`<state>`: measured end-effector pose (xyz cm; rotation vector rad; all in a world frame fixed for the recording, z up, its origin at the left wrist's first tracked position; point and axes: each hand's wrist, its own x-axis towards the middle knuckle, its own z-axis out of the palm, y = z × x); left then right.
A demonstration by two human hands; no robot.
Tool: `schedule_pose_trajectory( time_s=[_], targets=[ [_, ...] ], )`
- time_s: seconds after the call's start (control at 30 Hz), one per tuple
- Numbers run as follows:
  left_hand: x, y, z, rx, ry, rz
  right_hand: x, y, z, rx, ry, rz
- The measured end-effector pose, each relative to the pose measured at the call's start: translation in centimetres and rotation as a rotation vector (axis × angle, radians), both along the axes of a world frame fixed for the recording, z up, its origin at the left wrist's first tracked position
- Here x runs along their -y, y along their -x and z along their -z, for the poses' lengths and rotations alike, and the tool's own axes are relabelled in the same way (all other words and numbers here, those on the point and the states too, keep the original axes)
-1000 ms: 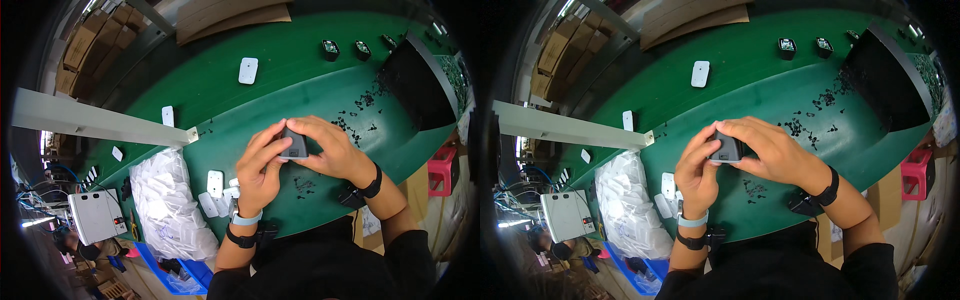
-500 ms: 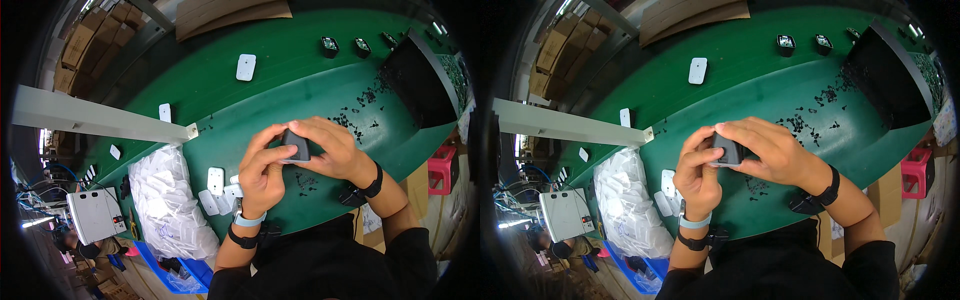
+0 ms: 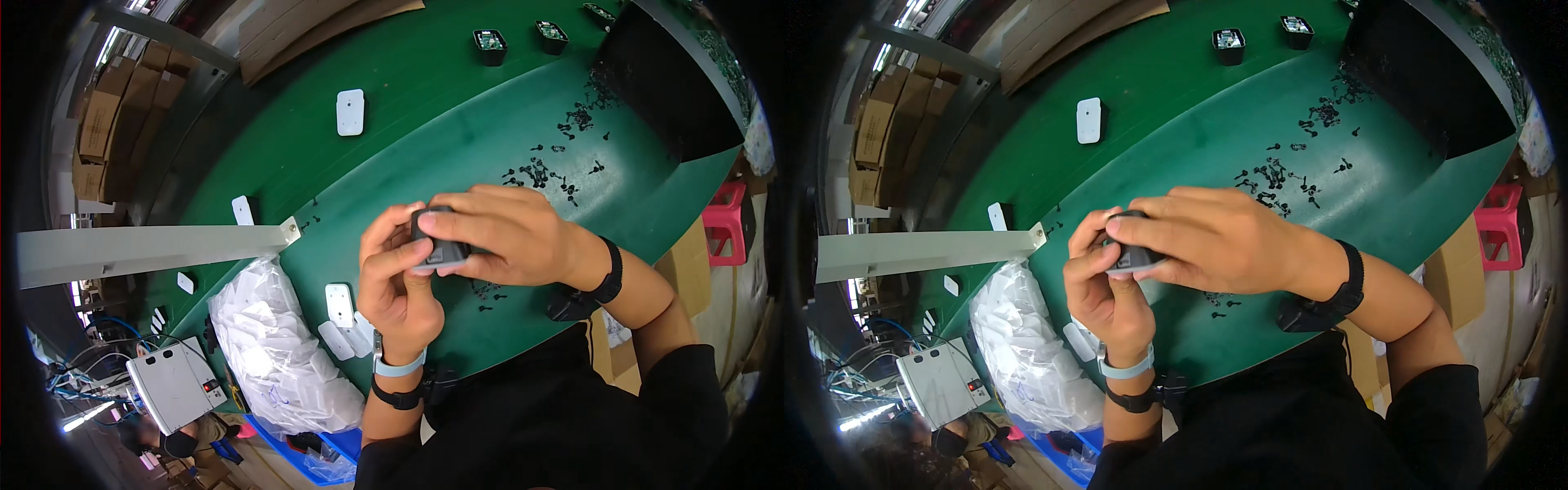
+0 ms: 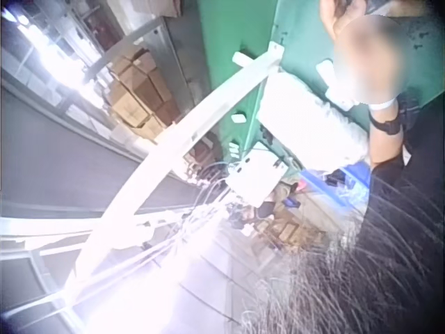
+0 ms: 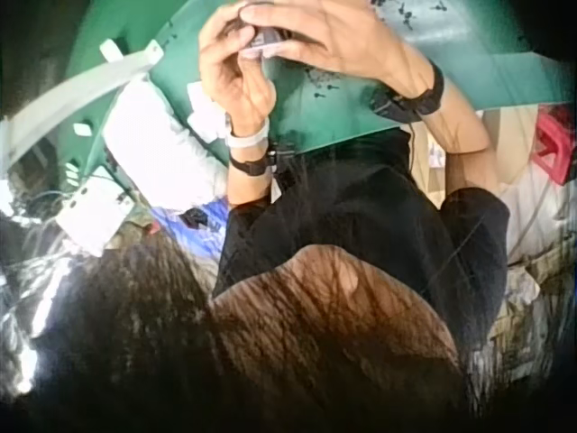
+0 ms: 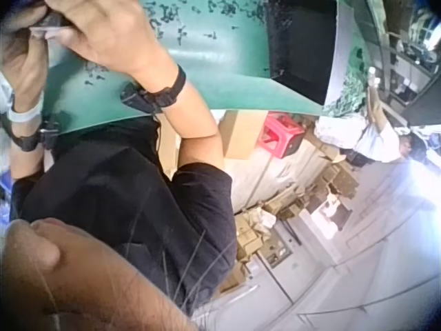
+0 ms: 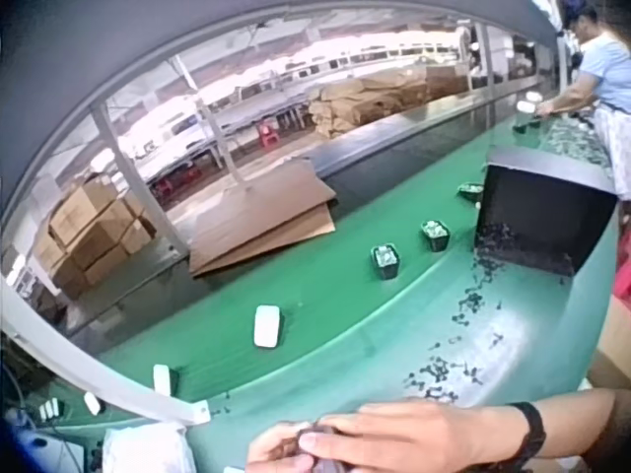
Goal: The person assembles small electronic devices by inserting circuit boards into white plastic casings and securing them with black screws. They repeatedly pick up components from a green workbench, align the parts, and fasten them together by hand.
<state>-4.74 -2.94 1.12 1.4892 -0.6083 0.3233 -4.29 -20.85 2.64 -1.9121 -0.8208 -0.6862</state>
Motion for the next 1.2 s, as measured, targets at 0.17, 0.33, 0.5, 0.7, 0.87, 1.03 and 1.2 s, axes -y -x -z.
schedule_pose_trajectory(
  time_s=[0.17,0.33,0.5,0.7,0.87,1.03,1.2],
  targets=[
    [-0.2,-0.4,0.5,-0.401,0.103,0.018,0.4,-0.3,-0.7,-0.543,-0.133,-0.056],
    [-0.5,-0.8,0.0,-0.645,0.151,-0.007,0.2,-0.9,-0.5,-0.801,-0.217,-0.153],
    [-0.3,-1.6,1.2,-0.603,0.114,-0.038,-0.5,-2.6,1.2,-0.982,-0.394,-0.167],
    [-0.7,-2.4,1.7,-0.607,0.198,-0.107,-0.4,-7.7,-1.0,-0.979,-0.173,-0.129],
    [-1.7,-2.3,-0.4,-0.546,0.526,-0.023,-4.1,-6.0,-4.1,-0.869,-0.227,-0.155],
    [-2.6,-1.3,-1.5,-0.425,0.641,-0.005,-6.5,-3.2,-7.9,-0.755,-0.198,-0.074],
    [-3.4,-0.6,-1.7,-0.400,0.699,0.031,-7.7,-1.4,-9.4,-0.796,-0.234,-0.034]
  ],
)
